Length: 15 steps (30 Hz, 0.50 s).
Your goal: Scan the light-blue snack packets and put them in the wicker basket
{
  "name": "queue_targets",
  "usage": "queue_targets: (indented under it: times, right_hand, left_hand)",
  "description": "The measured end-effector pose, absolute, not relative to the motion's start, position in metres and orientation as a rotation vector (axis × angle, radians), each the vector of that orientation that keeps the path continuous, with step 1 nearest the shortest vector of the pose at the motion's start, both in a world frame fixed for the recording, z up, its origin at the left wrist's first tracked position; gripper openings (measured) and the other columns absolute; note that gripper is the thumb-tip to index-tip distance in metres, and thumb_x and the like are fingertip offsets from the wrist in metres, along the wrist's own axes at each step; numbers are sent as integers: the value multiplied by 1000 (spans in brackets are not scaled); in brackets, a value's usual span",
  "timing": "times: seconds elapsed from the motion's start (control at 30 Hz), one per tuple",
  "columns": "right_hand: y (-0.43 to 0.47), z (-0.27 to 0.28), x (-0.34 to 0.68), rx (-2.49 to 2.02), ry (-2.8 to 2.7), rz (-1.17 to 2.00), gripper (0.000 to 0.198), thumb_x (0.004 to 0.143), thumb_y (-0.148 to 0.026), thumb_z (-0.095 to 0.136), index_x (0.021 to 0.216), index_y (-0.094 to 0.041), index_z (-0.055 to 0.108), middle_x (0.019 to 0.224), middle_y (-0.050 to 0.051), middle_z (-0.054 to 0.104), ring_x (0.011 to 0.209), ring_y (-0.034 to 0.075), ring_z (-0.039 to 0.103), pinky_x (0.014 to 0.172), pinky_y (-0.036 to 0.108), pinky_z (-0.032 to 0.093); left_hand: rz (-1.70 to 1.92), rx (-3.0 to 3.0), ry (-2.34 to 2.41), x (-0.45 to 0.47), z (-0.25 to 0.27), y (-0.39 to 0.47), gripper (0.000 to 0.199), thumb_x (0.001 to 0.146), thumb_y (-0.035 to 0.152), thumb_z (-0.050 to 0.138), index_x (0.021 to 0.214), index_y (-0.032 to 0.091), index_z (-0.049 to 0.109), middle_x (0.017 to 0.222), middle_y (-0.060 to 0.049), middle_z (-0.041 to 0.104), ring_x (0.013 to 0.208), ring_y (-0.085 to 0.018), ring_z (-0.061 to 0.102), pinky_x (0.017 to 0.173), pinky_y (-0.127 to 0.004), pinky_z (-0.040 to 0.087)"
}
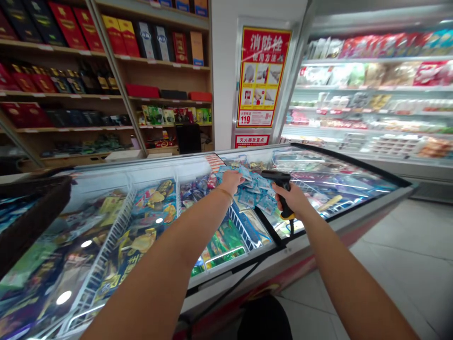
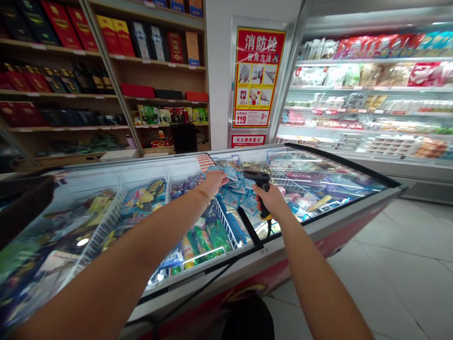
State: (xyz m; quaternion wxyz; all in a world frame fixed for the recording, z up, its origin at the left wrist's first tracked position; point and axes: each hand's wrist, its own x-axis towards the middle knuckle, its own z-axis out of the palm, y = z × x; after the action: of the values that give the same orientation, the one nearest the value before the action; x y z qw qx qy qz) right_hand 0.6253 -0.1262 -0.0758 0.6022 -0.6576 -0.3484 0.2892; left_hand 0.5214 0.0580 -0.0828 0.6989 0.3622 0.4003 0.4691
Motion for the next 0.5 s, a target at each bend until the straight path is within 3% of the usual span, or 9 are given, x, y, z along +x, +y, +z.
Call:
queue_targets:
  times: [0.23, 0.5]
  right_hand:
    - [-111, -80, 601, -1507, -886, 707, 34, 76, -41, 78, 78, -21, 50, 52, -4, 56, 33, 11, 49, 33, 23, 39]
    - [-72, -64, 518, -1412, -1055, 819, 38, 74, -44, 79, 81, -20, 51, 52, -4, 56, 33, 11, 49, 32, 23, 37]
  left_hand:
    - [1033, 958, 883, 478, -76, 54, 17, 77, 2, 70, 70, 13, 59, 63, -4, 62, 71, -17, 69, 78, -35, 59]
    - [1232, 1158, 1075, 339, -67, 84, 11, 75, 5, 69, 80, 14, 64, 73, -5, 64, 68, -17, 66, 74, -36, 57]
